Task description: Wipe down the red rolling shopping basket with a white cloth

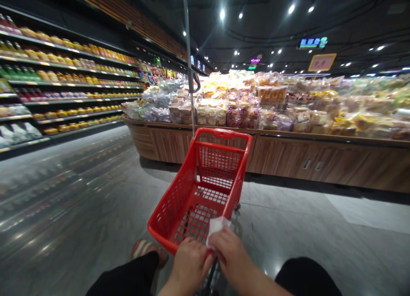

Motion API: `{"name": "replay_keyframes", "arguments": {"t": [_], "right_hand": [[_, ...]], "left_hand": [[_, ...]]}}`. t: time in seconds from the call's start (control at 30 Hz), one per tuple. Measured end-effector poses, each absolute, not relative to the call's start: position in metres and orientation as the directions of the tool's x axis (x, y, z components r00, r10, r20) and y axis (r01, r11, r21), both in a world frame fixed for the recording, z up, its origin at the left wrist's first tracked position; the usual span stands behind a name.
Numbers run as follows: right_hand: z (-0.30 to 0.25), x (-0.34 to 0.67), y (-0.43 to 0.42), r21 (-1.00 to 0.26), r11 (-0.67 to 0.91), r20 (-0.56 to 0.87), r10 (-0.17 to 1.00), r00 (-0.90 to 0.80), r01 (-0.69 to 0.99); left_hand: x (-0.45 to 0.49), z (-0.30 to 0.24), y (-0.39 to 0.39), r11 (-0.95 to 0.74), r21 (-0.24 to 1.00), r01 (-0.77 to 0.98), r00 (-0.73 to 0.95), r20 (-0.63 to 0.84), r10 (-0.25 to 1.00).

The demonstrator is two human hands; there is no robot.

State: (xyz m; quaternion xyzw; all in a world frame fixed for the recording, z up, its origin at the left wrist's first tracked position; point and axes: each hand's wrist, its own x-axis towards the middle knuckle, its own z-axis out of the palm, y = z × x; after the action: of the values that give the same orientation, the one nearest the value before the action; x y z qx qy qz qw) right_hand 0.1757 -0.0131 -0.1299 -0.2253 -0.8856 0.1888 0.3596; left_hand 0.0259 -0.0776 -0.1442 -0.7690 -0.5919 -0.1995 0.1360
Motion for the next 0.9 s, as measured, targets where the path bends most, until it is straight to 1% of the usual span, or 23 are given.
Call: {"name": "replay_keyframes", "arguments": {"t": [0.07,0.13,0.23,0.3,0.37,0.5,0.6,0.67,0.8,0.87,0.9], "right_hand": [[-0.13,0.176,-0.017,-0.466,0.86,0.549,0.464,-0.695,0.206],[-0.125,0.178,-0.002,-0.435,0.874,0.568,0.454,-0.686,0.219],[-0.115,0.182,0.03,-0.421,0.843,0.591,0.534,-0.604,0.333],[-0.112,0.182,0.037,-0.434,0.819,0.589,0.573,-0.57,0.375],[-0.113,0.182,0.026,-0.443,0.83,0.578,0.554,-0.6,0.339],[-0.12,0.183,-0.006,-0.445,0.872,0.549,0.445,-0.708,0.203],[-0.119,0.187,0.004,-0.45,0.877,0.56,0.422,-0.713,0.167],[-0.115,0.192,0.028,-0.469,0.861,0.567,0.464,-0.68,0.196],[-0.109,0.196,0.062,-0.485,0.808,0.599,0.586,-0.545,0.335],[-0.109,0.194,0.054,-0.469,0.805,0.598,0.592,-0.54,0.363],[-0.11,0.191,0.044,-0.463,0.812,0.584,0.581,-0.566,0.355]], "left_hand": [[0.022,-0.145,-0.078,-0.285,0.028,0.958,0.236,0.487,0.841],[0.02,-0.144,-0.078,-0.29,0.029,0.957,0.236,0.505,0.83],[0.02,-0.143,-0.078,-0.284,0.028,0.958,0.228,0.527,0.819],[0.019,-0.144,-0.079,-0.283,0.029,0.959,0.223,0.541,0.811],[0.019,-0.145,-0.079,-0.287,0.034,0.957,0.222,0.552,0.804],[0.016,-0.149,-0.082,-0.315,0.043,0.948,0.24,0.553,0.798],[0.012,-0.15,-0.086,-0.329,0.027,0.944,0.26,0.554,0.791],[0.009,-0.15,-0.09,-0.342,0.016,0.939,0.276,0.557,0.783],[0.003,-0.152,-0.098,-0.366,-0.018,0.93,0.317,0.543,0.777],[-0.002,-0.153,-0.102,-0.368,-0.037,0.929,0.33,0.533,0.779],[-0.004,-0.154,-0.104,-0.369,-0.045,0.928,0.335,0.534,0.776]]}}
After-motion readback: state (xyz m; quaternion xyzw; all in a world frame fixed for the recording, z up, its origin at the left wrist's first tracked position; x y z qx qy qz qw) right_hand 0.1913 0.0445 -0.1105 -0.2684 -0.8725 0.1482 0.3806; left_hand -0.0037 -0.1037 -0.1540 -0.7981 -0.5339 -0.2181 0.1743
